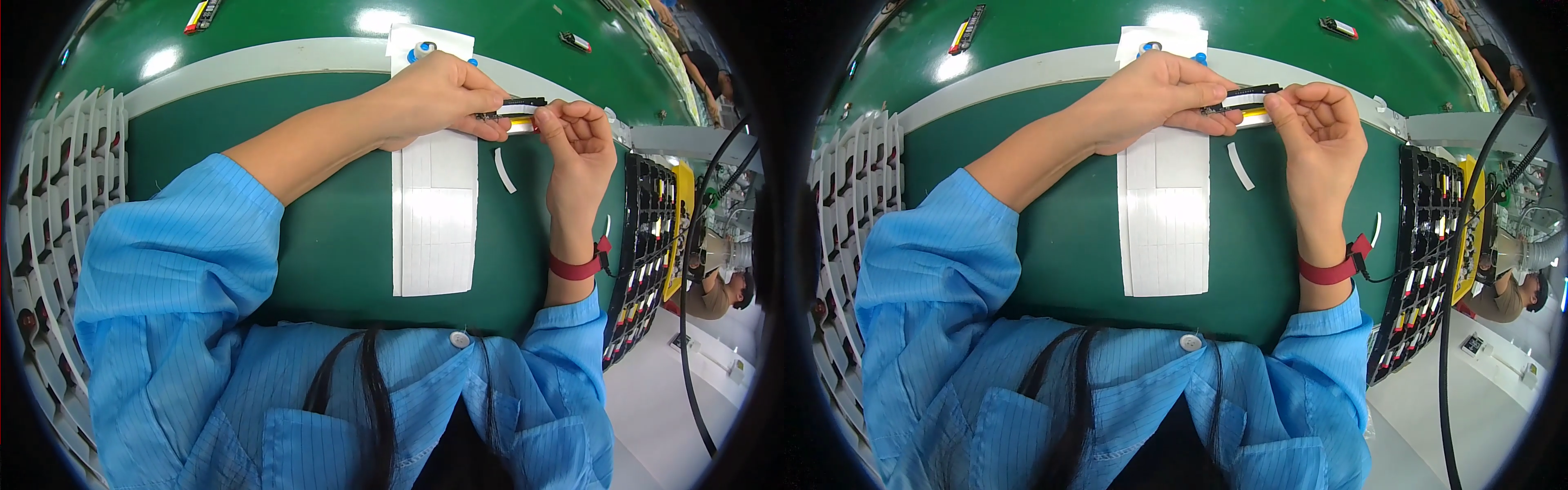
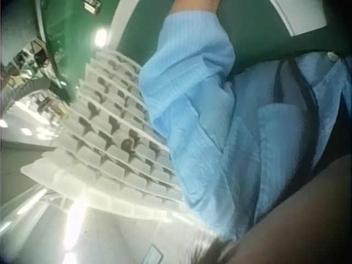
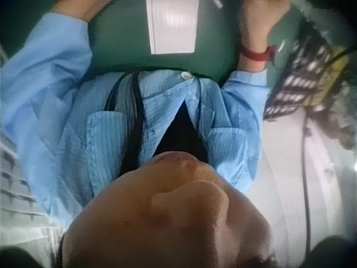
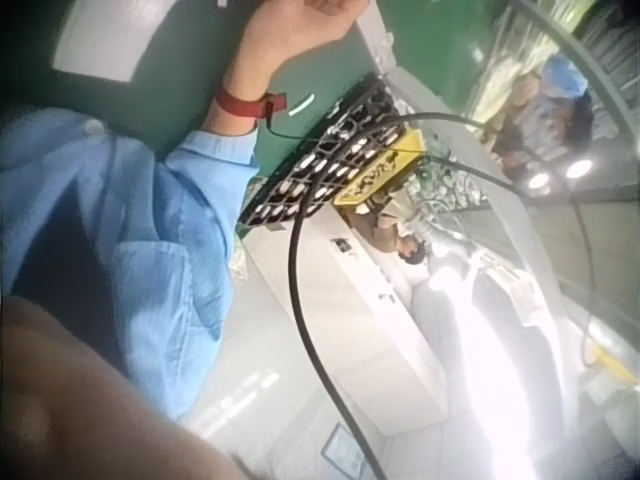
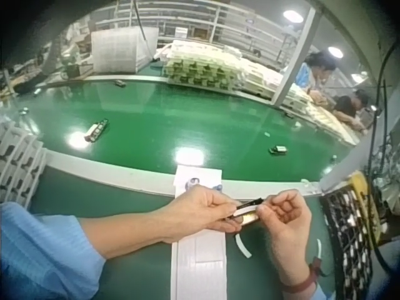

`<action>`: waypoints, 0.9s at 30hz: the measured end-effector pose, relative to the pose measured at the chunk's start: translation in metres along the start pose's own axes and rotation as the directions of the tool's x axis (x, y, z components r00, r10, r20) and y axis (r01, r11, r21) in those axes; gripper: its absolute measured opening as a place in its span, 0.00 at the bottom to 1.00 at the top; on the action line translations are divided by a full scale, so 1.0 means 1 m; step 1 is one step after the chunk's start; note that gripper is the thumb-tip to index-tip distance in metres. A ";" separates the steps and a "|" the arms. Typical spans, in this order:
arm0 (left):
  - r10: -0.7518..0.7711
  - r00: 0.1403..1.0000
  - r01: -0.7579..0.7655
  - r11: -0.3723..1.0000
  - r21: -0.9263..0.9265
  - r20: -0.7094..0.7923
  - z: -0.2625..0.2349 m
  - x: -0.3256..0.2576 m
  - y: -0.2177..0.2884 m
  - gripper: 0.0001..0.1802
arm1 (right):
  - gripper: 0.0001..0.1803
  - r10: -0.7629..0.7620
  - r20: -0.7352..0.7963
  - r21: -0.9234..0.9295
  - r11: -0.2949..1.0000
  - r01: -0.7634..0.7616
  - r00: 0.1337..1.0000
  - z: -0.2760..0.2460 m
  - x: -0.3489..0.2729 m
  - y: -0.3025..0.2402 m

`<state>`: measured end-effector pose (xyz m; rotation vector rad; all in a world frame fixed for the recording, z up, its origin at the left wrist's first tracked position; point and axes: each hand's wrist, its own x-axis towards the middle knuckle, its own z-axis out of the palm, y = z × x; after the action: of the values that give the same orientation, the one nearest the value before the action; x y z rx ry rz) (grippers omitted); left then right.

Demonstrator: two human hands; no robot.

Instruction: The person assembles electronic components by attaching batteries and wires to plastic housings by hand.

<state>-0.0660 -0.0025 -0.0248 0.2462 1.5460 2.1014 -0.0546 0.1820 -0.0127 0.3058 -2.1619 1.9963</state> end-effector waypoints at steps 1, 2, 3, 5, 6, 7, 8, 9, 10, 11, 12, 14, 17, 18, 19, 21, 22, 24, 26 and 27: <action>0.001 1.000 -0.001 1.000 0.006 -0.001 0.000 0.000 0.000 0.16 | 0.11 -0.014 -0.001 -0.011 1.000 0.014 1.000 0.000 0.000 -0.001; 0.000 1.000 0.000 1.000 0.005 0.001 0.001 0.000 -0.001 0.16 | 0.11 -0.014 -0.002 -0.013 1.000 0.013 1.000 -0.001 0.000 0.000; 0.000 1.000 0.000 1.000 0.004 0.003 0.001 0.000 -0.001 0.16 | 0.11 -0.023 -0.002 -0.015 1.000 0.023 1.000 -0.001 0.000 0.000; 0.008 1.000 -0.008 1.000 0.008 0.002 0.000 0.000 -0.001 0.16 | 0.11 -0.042 0.002 -0.014 0.999 0.042 0.999 0.000 0.001 0.000; 0.004 1.000 -0.004 1.000 0.000 0.012 0.000 0.000 -0.001 0.16 | 0.11 -0.035 0.004 -0.004 0.999 0.035 0.999 0.000 0.001 0.001; 0.001 1.000 -0.001 1.000 -0.008 0.022 0.000 -0.001 -0.001 0.16 | 0.11 -0.028 0.006 0.007 1.000 0.028 1.000 0.000 0.000 0.002; 0.006 1.000 -0.006 1.000 -0.005 0.022 -0.001 -0.001 -0.001 0.16 | 0.11 -0.034 0.007 0.007 0.999 0.034 0.999 0.001 0.001 0.002; -0.005 1.000 0.005 1.000 -0.006 0.018 -0.001 -0.001 -0.001 0.17 | 0.11 -0.031 0.004 0.023 0.999 0.031 1.000 0.001 0.001 0.003; -0.021 1.000 0.021 1.000 -0.009 0.015 -0.001 -0.001 -0.001 0.17 | 0.11 -0.023 0.001 0.037 0.999 0.023 1.000 0.001 0.001 0.003; -0.021 1.000 0.021 1.000 -0.010 0.015 -0.001 -0.001 -0.001 0.17 | 0.11 -0.023 0.001 0.036 0.999 0.023 1.000 0.002 0.001 0.003; -0.011 1.000 0.011 1.000 -0.006 0.018 -0.002 -0.001 -0.001 0.17 | 0.11 -0.025 0.000 0.026 0.999 0.025 1.000 0.002 0.002 0.002; -0.007 1.000 0.007 1.000 -0.003 0.023 -0.001 -0.001 -0.003 0.17 | 0.11 -0.020 -0.004 0.014 1.000 0.020 1.000 0.003 0.002 0.002; 0.027 0.999 -0.027 1.000 0.010 0.032 0.001 -0.001 -0.004 0.17 | 0.11 -0.114 -0.045 -0.184 0.977 0.104 0.992 0.001 0.005 0.002; 0.022 0.999 -0.023 1.000 0.014 0.042 0.001 -0.002 -0.004 0.17 | 0.12 0.052 0.012 -0.068 0.996 -0.051 0.999 -0.005 0.008 0.001; 0.022 0.999 -0.023 0.999 0.024 0.049 0.000 -0.002 -0.001 0.17 | 0.14 0.202 0.089 0.042 0.978 -0.206 0.975 -0.010 0.012 -0.002; -0.052 0.991 0.057 0.997 -0.043 0.121 -0.003 -0.003 0.008 0.18 | 0.15 0.276 0.201 0.092 0.950 -0.299 0.940 -0.028 0.017 -0.009; -0.124 0.973 0.147 0.983 -0.110 0.192 -0.004 -0.004 0.012 0.18 | 0.16 0.344 0.319 0.126 0.908 -0.399 0.883 -0.031 0.017 -0.013; -0.135 0.956 0.170 0.979 -0.115 0.262 -0.005 -0.005 0.019 0.19 | 0.15 0.317 0.319 0.113 0.923 -0.368 0.893 -0.029 0.015 -0.019; -0.186 0.898 0.269 0.949 -0.163 0.400 -0.005 -0.004 0.022 0.18 | 0.15 0.303 0.335 0.052 0.939 -0.339 0.892 -0.022 0.012 -0.024; -0.193 0.894 0.275 0.949 -0.156 0.404 -0.002 -0.004 0.022 0.18 | 0.15 0.303 0.327 0.058 0.939 -0.339 0.895 -0.019 0.009 -0.025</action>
<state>-0.0698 -0.0112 -0.0046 0.3522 1.0583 1.8688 -0.0572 0.1987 0.0149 0.3181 -2.4273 2.4016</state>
